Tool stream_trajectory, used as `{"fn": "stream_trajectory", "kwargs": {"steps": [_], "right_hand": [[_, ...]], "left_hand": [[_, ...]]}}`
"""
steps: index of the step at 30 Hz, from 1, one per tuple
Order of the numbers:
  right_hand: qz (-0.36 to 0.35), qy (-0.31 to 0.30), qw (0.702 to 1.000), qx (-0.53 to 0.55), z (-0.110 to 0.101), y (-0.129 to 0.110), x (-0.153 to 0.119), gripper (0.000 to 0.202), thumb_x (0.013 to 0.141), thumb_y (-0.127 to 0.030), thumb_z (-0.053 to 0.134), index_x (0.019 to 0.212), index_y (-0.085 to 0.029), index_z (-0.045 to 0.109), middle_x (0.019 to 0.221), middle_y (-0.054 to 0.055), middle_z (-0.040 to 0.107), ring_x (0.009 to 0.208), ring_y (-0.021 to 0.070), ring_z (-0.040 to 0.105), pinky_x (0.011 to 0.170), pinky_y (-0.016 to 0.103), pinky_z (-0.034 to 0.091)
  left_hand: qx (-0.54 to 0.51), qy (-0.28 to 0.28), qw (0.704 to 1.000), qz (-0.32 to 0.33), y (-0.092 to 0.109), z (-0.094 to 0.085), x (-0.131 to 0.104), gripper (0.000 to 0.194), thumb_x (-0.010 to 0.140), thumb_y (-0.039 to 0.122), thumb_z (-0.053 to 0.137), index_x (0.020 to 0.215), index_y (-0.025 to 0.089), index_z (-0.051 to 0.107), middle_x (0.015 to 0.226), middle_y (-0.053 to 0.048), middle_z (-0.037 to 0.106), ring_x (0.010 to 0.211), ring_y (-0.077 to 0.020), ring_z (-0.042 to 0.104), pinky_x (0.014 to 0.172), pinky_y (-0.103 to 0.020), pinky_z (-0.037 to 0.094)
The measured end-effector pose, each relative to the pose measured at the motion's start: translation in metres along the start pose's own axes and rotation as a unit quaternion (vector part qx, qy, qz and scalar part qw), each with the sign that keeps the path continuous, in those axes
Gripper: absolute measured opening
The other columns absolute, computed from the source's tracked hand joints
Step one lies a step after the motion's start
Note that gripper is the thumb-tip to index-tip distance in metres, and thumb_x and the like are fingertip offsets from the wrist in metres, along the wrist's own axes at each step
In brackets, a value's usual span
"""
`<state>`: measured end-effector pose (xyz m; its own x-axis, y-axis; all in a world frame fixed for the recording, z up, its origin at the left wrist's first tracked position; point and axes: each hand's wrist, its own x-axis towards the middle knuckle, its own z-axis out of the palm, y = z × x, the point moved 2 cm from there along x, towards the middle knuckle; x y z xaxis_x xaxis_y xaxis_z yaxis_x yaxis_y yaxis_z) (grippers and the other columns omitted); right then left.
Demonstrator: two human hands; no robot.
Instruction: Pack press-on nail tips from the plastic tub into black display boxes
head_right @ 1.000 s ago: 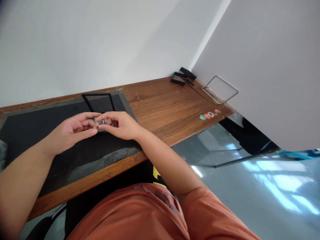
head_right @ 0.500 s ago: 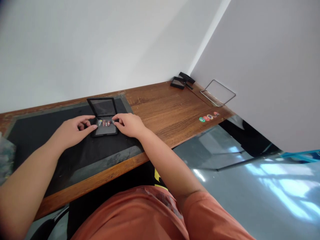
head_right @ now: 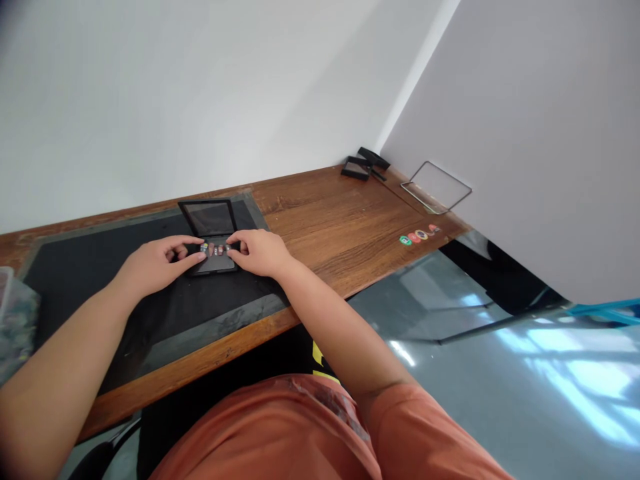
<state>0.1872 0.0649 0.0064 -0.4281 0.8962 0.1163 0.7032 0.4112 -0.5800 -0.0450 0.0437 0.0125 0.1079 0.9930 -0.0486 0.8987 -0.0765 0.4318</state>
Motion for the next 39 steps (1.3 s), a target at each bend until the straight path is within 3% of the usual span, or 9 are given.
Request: {"fn": "stream_trajectory", "kwargs": {"steps": [11, 18, 29, 39], "right_hand": [[-0.019, 0.001, 1.0, 0.014, -0.001, 0.004, 0.0, 0.028, 0.09, -0.04, 0.068, 0.112, -0.024, 0.074, 0.08, -0.002, 0.072, 0.072, 0.013, 0.061, 0.065, 0.026, 0.036], [-0.038, 0.014, 0.999, 0.034, -0.001, 0.007, 0.0, 0.04, 0.092, -0.035, 0.066, 0.129, -0.021, 0.066, 0.086, -0.002, 0.072, 0.072, 0.0129, 0.059, 0.067, 0.025, 0.038], [-0.02, 0.005, 1.0, 0.017, -0.001, 0.004, 0.0, 0.029, 0.091, -0.037, 0.066, 0.115, -0.023, 0.074, 0.085, -0.001, 0.073, 0.073, 0.0132, 0.06, 0.066, 0.026, 0.036], [-0.015, 0.009, 1.0, 0.012, 0.001, 0.005, 0.001, 0.026, 0.091, -0.039, 0.067, 0.111, -0.025, 0.075, 0.083, -0.003, 0.073, 0.074, 0.0131, 0.061, 0.065, 0.026, 0.036]], "left_hand": [[0.017, 0.001, 1.0, -0.004, 0.005, -0.002, -0.003, 0.051, 0.088, 0.067, 0.055, 0.122, 0.033, 0.072, 0.08, -0.001, 0.067, 0.064, -0.0185, 0.055, 0.057, -0.031, 0.035], [0.049, 0.007, 0.999, -0.001, 0.008, -0.004, -0.006, 0.052, 0.089, 0.068, 0.053, 0.122, 0.034, 0.073, 0.083, -0.003, 0.07, 0.068, -0.0222, 0.06, 0.058, -0.033, 0.035], [0.046, 0.013, 0.999, 0.022, 0.014, -0.005, -0.009, 0.047, 0.094, 0.057, 0.05, 0.125, 0.028, 0.07, 0.089, -0.005, 0.075, 0.076, -0.0258, 0.064, 0.062, -0.033, 0.037], [0.064, 0.044, 0.997, 0.016, 0.013, -0.005, -0.008, 0.046, 0.094, 0.057, 0.051, 0.123, 0.03, 0.074, 0.079, -0.003, 0.074, 0.075, -0.0253, 0.066, 0.065, -0.033, 0.039]]}}
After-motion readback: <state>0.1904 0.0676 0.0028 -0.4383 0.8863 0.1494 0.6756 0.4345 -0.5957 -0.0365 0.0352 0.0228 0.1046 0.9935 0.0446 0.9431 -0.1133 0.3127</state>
